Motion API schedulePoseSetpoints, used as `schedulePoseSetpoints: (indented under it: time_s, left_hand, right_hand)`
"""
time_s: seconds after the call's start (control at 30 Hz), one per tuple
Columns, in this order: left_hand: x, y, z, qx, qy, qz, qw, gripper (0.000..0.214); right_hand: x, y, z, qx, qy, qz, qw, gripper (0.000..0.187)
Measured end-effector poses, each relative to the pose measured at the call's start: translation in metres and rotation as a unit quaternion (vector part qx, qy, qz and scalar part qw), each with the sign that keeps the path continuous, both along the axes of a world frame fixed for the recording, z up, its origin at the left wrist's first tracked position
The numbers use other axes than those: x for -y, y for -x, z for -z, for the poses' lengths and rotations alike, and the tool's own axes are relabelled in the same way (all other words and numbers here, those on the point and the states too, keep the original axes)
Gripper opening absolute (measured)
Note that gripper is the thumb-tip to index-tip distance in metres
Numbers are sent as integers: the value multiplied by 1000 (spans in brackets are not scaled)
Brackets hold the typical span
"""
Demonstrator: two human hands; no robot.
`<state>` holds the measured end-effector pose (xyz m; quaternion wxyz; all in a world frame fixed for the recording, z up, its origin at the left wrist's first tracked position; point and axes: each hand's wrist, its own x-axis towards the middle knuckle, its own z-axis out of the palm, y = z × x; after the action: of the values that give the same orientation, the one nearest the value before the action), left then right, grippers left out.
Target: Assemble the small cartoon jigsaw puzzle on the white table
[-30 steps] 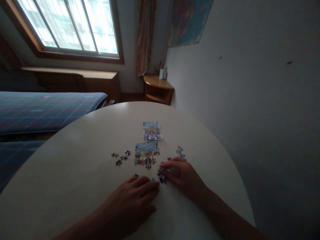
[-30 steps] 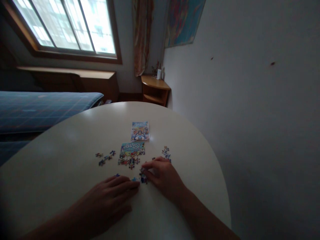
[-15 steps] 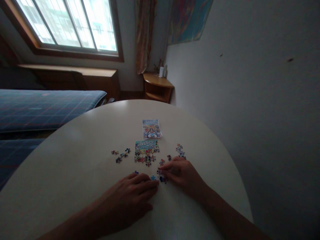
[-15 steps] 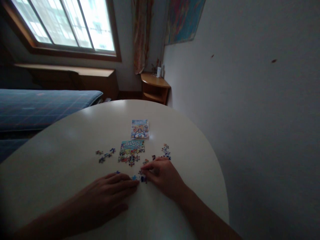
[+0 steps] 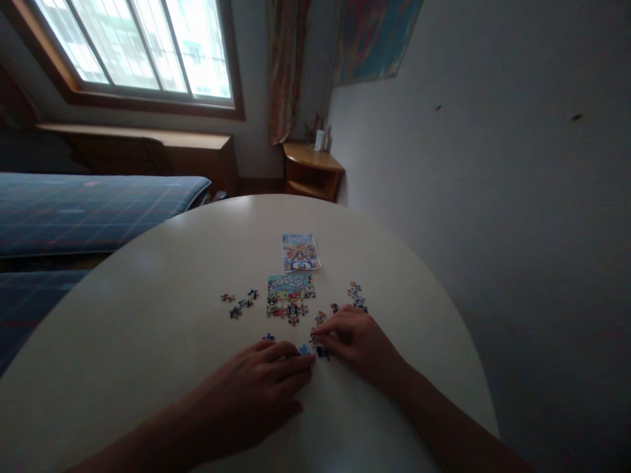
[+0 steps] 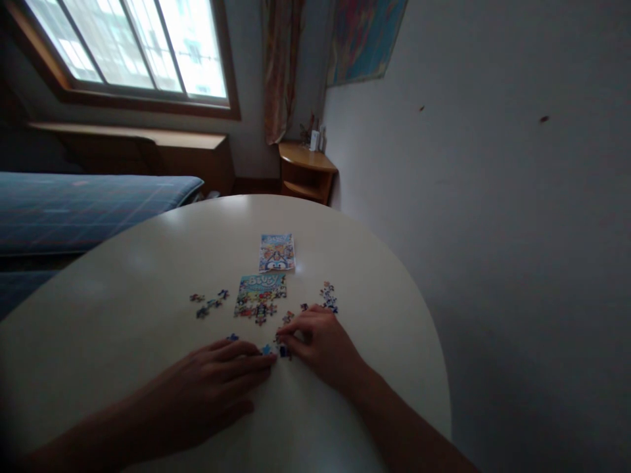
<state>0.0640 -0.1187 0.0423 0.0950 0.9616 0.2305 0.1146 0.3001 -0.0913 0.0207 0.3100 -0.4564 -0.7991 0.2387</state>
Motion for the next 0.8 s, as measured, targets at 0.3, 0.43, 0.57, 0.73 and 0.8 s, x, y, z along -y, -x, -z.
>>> schedulePoseSetpoints:
  time_s: [0.3, 0.43, 0.57, 0.73, 0.8]
  left_hand:
    - [-2, 1, -1, -16, 4, 9, 1000, 25]
    - [-1, 1, 0, -7, -9, 7, 1000, 24]
    - [-1, 2, 3, -16, -9, 5, 1000, 27]
    - [-1, 1, 1, -21, -8, 7, 1000, 27]
    - [-2, 1, 1, -17, -9, 9, 1000, 26]
  right_hand:
    - [2, 0, -4, 5, 1, -40, 999, 6]
    - [1, 0, -1, -1, 29, -21, 999, 7]
    - [-1, -1, 0, -13, 33, -5, 999, 10]
    - [-4, -4, 0, -11, -10, -58, 998, 10]
    - [-6, -5, 2, 6, -23, -80, 996, 10]
